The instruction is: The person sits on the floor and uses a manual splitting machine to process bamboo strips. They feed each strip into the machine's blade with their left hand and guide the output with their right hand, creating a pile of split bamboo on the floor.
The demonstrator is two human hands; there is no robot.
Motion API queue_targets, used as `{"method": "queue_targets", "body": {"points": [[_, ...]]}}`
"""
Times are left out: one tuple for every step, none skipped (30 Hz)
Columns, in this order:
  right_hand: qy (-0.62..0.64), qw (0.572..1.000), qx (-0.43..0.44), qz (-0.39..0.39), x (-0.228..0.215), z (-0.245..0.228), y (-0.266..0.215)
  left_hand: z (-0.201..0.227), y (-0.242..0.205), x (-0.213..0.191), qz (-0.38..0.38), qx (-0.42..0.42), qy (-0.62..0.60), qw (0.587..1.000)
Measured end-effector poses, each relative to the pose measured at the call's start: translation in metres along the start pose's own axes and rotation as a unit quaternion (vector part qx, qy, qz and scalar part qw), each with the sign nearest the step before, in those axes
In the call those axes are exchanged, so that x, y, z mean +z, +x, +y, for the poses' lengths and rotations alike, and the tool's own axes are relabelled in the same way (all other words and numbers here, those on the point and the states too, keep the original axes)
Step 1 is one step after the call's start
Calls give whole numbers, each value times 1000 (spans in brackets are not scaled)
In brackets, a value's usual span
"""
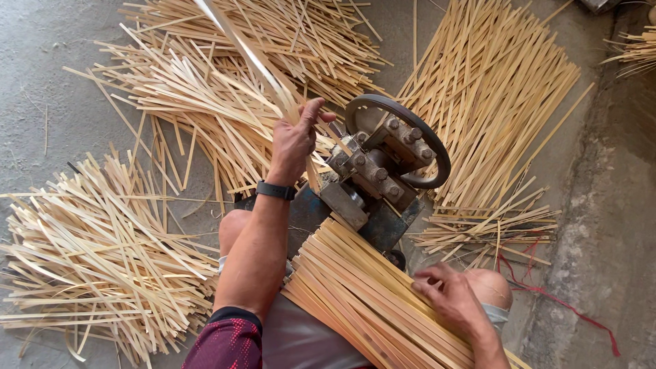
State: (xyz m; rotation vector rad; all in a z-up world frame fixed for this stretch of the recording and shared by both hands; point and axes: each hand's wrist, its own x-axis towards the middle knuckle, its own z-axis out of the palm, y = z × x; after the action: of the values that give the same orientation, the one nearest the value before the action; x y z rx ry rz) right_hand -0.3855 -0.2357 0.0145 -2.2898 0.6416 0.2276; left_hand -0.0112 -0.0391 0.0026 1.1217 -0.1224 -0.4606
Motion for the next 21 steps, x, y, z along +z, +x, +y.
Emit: {"method": "queue_targets", "body": {"points": [[-4, 999, 37, -6, 5, 5, -6, 1, 3, -4, -3, 12, -3, 1000], [-8, 997, 73, -13, 7, 10, -10, 0, 5, -8, 4, 21, -12, 1000], [-1, 995, 95, -7, 7, 15, -13, 0, 7, -13, 11, 29, -22, 999], [6, 993, 117, -1, 6, 20, -16, -1, 9, -19, 17, 38, -32, 999], [14, 990, 139, 6, 6, 24, -19, -1, 13, -25, 47, 36, -48, 997], [37, 991, 123, 22, 0, 29, -23, 0, 16, -33, 76, 34, -64, 994], [59, 992, 107, 38, -10, 34, -29, 1, 19, -39, 105, 33, -80, 991], [81, 991, 90, 55, -16, 37, -32, 3, 20, -46, 119, 36, -97, 987], [101, 989, 39, 103, -22, 37, -35, 4, 20, -52, 134, 38, -114, 984], [121, 981, -13, 151, -31, 37, -39, 5, 19, -53, 148, 40, -131, 979], [140, 968, -65, 198, -39, 35, -41, 5, 19, -52, 145, 31, -133, 980], [91, 970, -33, 222, -43, 31, -40, 7, 17, -51, 143, 22, -135, 980], [42, 968, -2, 246, -45, 25, -38, 8, 16, -49, 140, 14, -137, 981], [-6, 963, 30, 269, -46, 19, -35, 8, 15, -46, 133, 9, -133, 982], [-23, 962, 31, 269, -45, 13, -30, 7, 14, -44, 126, 4, -128, 984], [-40, 962, 32, 268, -42, 6, -24, 5, 13, -43, 119, -2, -123, 985], [-57, 962, 34, 266, -38, 0, -18, 3, 12, -41, 128, -25, -102, 986], [-64, 960, 5, 272, -34, -7, -11, -1, 12, -39, 137, -49, -81, 986], [-71, 958, -25, 277, -30, -14, -4, -3, 11, -37, 146, -72, -61, 985], [-78, 955, -55, 283, -26, -20, 2, -5, 11, -36, 138, -82, -47, 986], [-67, 957, -61, 275, -24, -26, 8, -5, 12, -35, 131, -91, -34, 987]]}}
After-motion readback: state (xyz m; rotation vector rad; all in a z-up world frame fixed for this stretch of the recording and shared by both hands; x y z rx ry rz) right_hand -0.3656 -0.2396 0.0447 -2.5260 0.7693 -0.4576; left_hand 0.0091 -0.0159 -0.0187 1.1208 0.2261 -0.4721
